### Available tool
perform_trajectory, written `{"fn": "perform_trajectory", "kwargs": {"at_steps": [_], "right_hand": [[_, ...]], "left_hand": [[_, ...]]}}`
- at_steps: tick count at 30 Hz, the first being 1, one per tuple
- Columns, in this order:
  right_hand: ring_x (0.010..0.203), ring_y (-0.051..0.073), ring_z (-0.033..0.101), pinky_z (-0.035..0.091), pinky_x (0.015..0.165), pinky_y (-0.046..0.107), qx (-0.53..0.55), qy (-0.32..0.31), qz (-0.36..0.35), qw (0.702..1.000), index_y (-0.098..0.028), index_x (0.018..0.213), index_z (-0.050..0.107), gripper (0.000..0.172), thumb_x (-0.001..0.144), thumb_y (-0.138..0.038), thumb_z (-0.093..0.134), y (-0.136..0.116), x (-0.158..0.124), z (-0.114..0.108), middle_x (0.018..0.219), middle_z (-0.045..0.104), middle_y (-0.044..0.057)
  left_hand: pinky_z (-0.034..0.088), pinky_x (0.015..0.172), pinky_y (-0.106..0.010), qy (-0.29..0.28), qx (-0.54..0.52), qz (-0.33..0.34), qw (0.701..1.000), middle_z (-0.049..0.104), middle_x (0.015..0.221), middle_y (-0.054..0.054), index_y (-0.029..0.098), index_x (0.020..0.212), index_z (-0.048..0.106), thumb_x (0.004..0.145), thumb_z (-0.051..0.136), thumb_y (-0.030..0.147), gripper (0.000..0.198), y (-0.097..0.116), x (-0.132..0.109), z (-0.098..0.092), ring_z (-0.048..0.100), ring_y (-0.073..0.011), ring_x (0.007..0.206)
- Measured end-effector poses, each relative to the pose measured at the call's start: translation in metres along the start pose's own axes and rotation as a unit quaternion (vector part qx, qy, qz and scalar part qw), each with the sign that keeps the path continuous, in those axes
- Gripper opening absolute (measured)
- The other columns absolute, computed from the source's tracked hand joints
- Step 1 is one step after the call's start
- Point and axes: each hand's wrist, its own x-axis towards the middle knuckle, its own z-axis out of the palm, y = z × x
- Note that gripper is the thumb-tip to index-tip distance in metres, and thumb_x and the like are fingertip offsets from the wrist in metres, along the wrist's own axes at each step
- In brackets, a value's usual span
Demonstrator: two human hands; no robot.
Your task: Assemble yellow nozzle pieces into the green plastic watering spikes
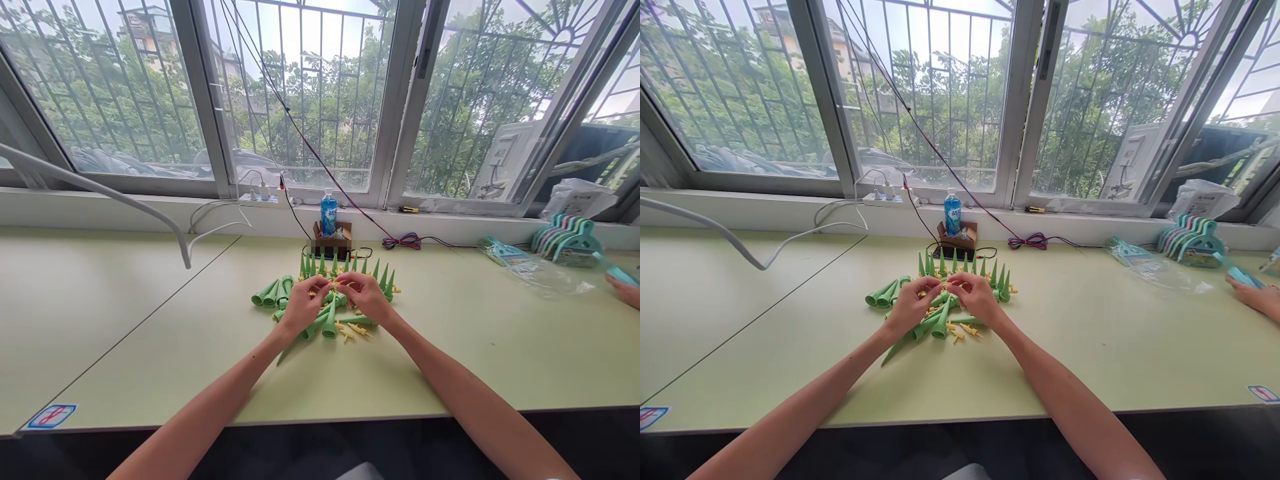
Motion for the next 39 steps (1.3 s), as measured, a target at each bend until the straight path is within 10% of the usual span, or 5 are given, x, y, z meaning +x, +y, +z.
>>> {"fn": "perform_trajectory", "kwargs": {"at_steps": [28,39], "right_hand": [[0.046,0.01,0.049,0.04,0.043,0.024,-0.038,0.04,-0.026,0.998,-0.017,0.083,0.066,0.029,0.079,-0.046,0.066,0.004,-0.002,0.003,0.068,0.064,0.001],[0.052,0.012,0.049,0.041,0.051,0.025,-0.176,0.099,-0.079,0.976,-0.018,0.087,0.065,0.027,0.086,-0.043,0.057,0.005,-0.002,-0.001,0.074,0.066,0.004]], "left_hand": [[0.034,0.051,-0.024,0.024,0.047,-0.044,0.998,0.051,0.053,0.002,0.016,0.062,0.058,0.091,0.042,0.049,0.047,0.005,0.002,-0.004,0.042,-0.0104,0.049],[0.034,0.053,-0.025,-0.128,0.233,0.066,0.962,0.059,0.054,0.002,0.022,0.081,0.064,0.082,0.058,0.032,0.012,0.003,-0.01,0.003,0.051,-0.0147,0.049]]}}
